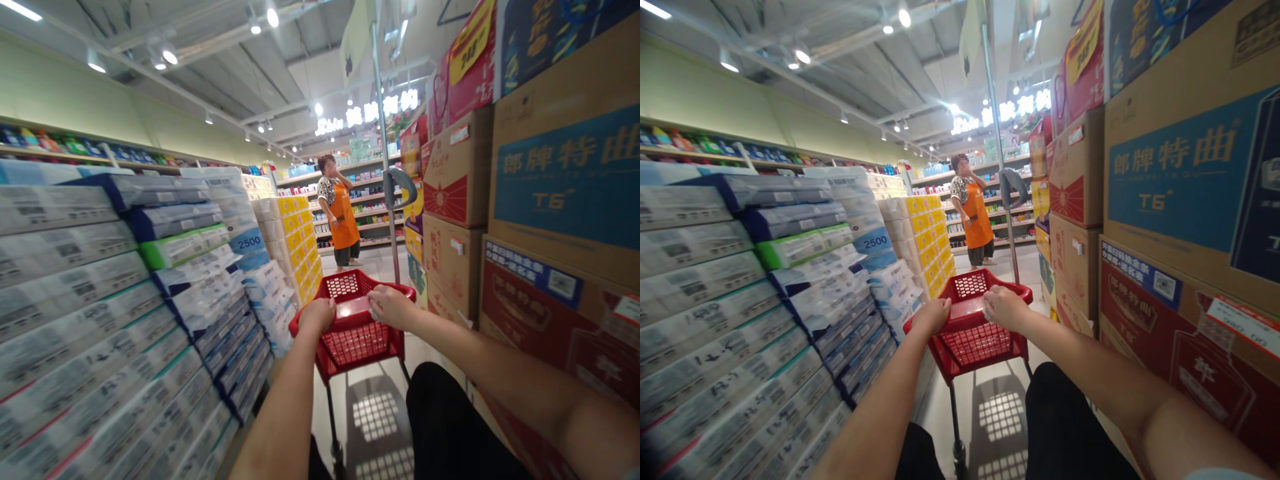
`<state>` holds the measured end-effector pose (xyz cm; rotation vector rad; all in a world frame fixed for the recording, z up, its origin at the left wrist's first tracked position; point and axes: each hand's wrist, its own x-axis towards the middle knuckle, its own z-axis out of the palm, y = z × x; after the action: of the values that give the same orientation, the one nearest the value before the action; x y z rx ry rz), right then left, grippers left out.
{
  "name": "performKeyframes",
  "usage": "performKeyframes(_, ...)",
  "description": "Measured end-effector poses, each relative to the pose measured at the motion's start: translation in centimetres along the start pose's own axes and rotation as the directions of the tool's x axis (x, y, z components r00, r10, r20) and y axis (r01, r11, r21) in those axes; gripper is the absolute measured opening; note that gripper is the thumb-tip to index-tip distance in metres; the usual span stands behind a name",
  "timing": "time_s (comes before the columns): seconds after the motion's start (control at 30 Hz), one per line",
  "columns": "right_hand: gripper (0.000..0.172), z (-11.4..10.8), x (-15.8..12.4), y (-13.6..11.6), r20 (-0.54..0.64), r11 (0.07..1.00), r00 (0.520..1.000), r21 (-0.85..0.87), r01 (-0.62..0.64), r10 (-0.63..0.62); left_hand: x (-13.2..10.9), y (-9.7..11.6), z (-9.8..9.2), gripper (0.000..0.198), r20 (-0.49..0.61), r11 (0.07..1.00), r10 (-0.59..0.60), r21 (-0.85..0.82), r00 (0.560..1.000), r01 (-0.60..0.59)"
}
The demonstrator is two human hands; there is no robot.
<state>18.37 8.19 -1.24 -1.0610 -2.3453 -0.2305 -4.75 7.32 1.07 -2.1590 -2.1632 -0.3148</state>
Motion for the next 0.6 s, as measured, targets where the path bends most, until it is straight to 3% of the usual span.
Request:
performKeyframes(0.07, 0.026, 0.2, 0.1, 0.0, -0.047, 0.999, 0.999, 0.047, 0.004, -0.002, 0.0, 0.0, -0.1, 0.052, 0.006, 1.000, 0.007, 0.005, 1.000, -0.007)
performKeyframes(0.23, 0.026, 0.4, 0.4, -0.1, -0.047, 0.981, 0.980, 0.037, -0.189, 0.191, -0.1, 0.3, -0.2, 0.051, 0.008, 1.000, -0.009, 0.010, 1.000, 0.009)
performKeyframes(0.27, 0.025, 0.4, 0.3, -0.4, -0.060, 0.986, 0.985, 0.036, -0.163, 0.165, -0.1, 0.3, -0.2, 0.051, 0.009, 1.000, -0.011, 0.010, 1.000, 0.011)
performKeyframes(0.33, 0.026, 0.6, -0.3, -0.9, -0.103, 0.999, 0.995, 0.047, 0.008, -0.003, 0.0, 0.2, -0.1, 0.051, 0.006, 1.000, -0.009, 0.010, 1.000, 0.009)
performKeyframes(0.4, 0.029, 0.8, -0.8, -1.0, -0.153, 0.973, 0.965, 0.066, 0.223, -0.211, 0.1, 0.2, 0.0, 0.052, 0.001, 1.000, 0.001, 0.016, 1.000, -0.001)
performKeyframes(0.47, 0.029, 0.9, -1.0, -0.6, -0.196, 0.954, 0.944, 0.085, 0.288, -0.267, 0.1, 0.1, 0.0, 0.052, -0.003, 1.000, 0.012, 0.021, 1.000, -0.012)
performKeyframes(0.6, 0.028, 0.6, 0.1, -0.3, -0.028, 0.995, 0.996, 0.049, -0.087, 0.088, 0.1, 0.3, 0.0, 0.053, -0.004, 1.000, 0.014, 0.019, 1.000, -0.013)
